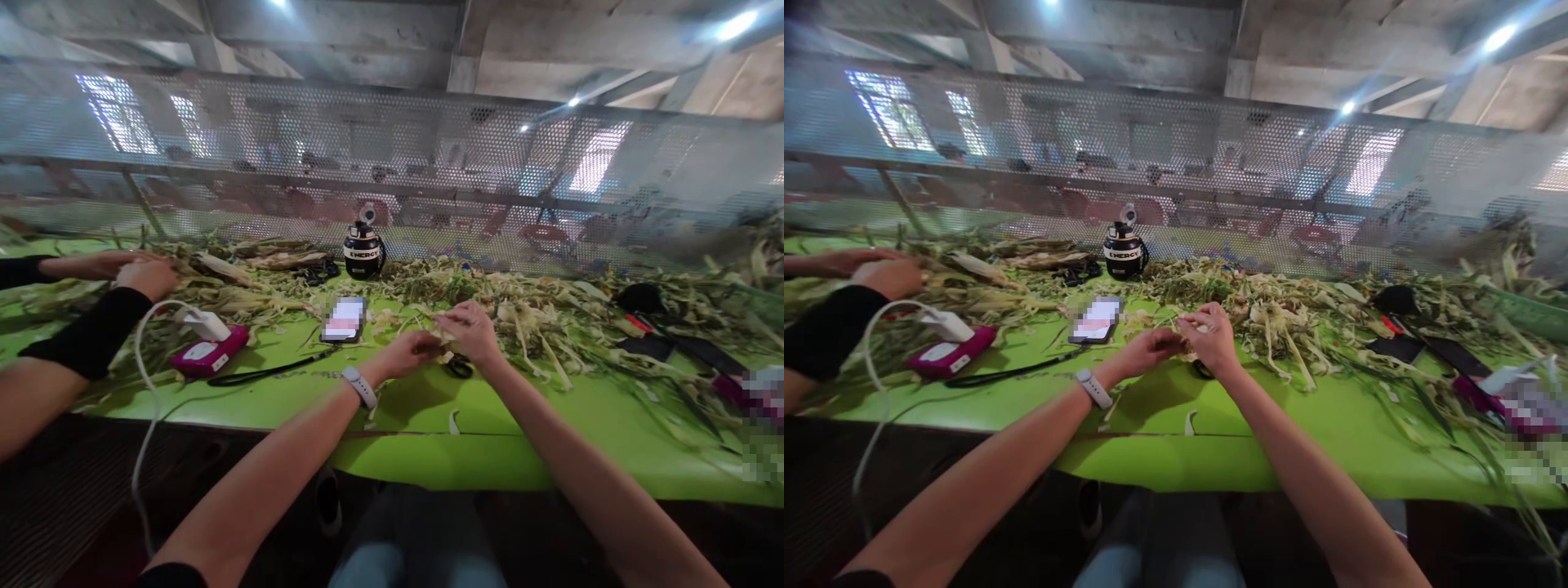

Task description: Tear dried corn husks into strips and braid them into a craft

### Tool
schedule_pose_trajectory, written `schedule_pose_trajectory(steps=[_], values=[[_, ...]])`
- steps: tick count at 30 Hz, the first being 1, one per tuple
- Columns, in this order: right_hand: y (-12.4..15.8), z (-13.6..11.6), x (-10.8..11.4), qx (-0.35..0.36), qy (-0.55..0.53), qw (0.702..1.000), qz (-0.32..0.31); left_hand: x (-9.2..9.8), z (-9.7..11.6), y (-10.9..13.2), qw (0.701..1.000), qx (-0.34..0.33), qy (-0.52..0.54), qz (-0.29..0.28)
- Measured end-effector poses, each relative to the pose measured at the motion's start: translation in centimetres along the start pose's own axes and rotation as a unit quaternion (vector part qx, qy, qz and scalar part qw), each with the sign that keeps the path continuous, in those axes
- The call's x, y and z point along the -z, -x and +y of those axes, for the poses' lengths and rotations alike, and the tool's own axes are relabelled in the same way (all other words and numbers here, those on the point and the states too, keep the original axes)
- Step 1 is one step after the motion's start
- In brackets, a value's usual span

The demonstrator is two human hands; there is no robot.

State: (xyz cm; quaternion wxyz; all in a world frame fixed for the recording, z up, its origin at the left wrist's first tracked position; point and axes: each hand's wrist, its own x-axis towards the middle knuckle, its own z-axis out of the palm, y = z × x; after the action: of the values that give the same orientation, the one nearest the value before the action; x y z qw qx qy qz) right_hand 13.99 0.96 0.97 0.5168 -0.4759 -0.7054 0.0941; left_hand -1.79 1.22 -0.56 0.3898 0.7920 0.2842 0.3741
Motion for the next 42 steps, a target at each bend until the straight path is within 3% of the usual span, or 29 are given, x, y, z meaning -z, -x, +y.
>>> schedule_pose_trajectory(steps=[3,6,12,15,18,22,25,33,38,42], values=[[-0.8,0.8,0.1,-0.053,-0.090,0.994,-0.037,-0.2,0.3,0.3,0.996,0.018,0.018,-0.085],[-1.2,1.2,0.3,-0.079,-0.146,0.984,-0.060,-0.1,1.1,0.7,0.990,0.045,0.059,-0.118],[-0.8,-0.1,-0.4,-0.079,-0.183,0.978,-0.062,-0.5,2.7,1.0,0.985,0.095,0.127,-0.067],[-0.8,-0.7,-0.3,-0.083,-0.202,0.975,-0.046,-1.2,2.6,1.0,0.985,0.107,0.132,-0.040],[-1.1,-0.5,0.7,-0.129,-0.183,0.974,-0.030,-1.3,2.1,0.9,0.980,0.112,0.161,-0.002],[-1.1,-0.1,1.6,-0.192,-0.176,0.954,-0.150,-0.9,1.4,0.6,0.974,0.113,0.185,0.064],[-0.9,-0.2,1.1,-0.160,-0.220,0.945,-0.180,-0.7,1.2,0.5,0.975,0.106,0.183,0.066],[-1.1,0.2,0.5,-0.168,-0.210,0.960,-0.075,-0.5,1.5,0.5,0.979,0.095,0.177,0.039],[-0.8,0.0,1.3,-0.177,-0.144,0.961,-0.155,-0.2,0.5,0.2,0.959,0.113,0.230,0.122],[-0.7,0.0,1.5,-0.074,-0.079,0.981,-0.159,0.2,-0.1,-0.2,0.947,0.130,0.256,0.143]])
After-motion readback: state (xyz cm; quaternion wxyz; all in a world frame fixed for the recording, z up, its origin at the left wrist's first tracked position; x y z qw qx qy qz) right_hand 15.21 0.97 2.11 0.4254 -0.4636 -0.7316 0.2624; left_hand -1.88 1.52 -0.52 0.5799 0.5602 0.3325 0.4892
